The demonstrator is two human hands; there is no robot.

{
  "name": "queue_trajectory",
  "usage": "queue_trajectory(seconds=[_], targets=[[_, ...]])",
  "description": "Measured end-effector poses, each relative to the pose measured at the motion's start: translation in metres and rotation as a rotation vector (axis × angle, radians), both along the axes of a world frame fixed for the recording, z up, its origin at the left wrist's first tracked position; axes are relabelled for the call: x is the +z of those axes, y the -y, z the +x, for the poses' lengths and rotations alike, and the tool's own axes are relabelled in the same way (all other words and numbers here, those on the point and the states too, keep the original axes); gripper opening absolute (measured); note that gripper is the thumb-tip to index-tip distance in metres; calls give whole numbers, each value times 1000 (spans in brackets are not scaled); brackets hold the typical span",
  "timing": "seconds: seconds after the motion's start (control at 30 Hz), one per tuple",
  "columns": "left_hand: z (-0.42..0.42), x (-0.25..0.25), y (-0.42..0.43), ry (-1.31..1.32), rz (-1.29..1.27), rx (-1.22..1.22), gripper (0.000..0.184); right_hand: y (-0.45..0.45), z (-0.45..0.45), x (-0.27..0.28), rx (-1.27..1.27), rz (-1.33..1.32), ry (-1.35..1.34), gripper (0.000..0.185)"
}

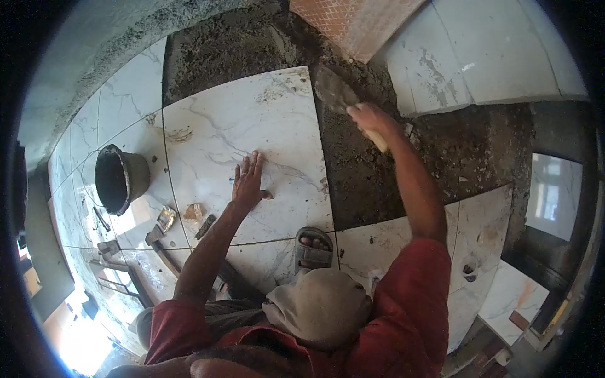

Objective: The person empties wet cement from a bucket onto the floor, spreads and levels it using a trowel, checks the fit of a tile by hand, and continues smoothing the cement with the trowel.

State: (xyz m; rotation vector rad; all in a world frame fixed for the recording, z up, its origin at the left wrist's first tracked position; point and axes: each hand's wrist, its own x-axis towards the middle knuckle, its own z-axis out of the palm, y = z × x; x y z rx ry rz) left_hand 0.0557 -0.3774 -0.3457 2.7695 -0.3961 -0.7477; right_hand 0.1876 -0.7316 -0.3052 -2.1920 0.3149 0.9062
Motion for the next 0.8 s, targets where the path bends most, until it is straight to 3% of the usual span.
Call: queue_trajectory(seconds=[0.07,0.13,0.17,0.3,0.37,0.43,0.53,0.63,0.7,0.77,0.8], targets=[[2,-1,-1,22,-10,18,121,22,-18,-11,95,-79,59,46],[2,-2,0,7,6,7,121,33,-40,-27,276,-255,370,52],[1,-2,-1,3,8,12,121,32,-40,-37,281,-252,367,52],[1,-2,0,-8,10,7,122,14,-14,-47,225,-266,242,51],[2,-1,0,-11,18,-1,122,-6,20,-30,183,-212,190,49],[3,2,1,-31,22,0,123,-15,46,-3,92,-101,-185,43],[2,1,1,-18,30,-5,124,-5,37,23,114,-116,-205,41],[2,0,1,-2,23,1,121,17,-11,7,189,7,-204,39],[0,-4,0,15,6,0,121,39,-57,-39,322,19,-166,39],[-1,-5,-1,34,-5,-6,121,16,-102,9,242,-91,-223,39],[-1,-4,0,27,-1,-2,121,19,-117,7,238,-90,-221,39]])
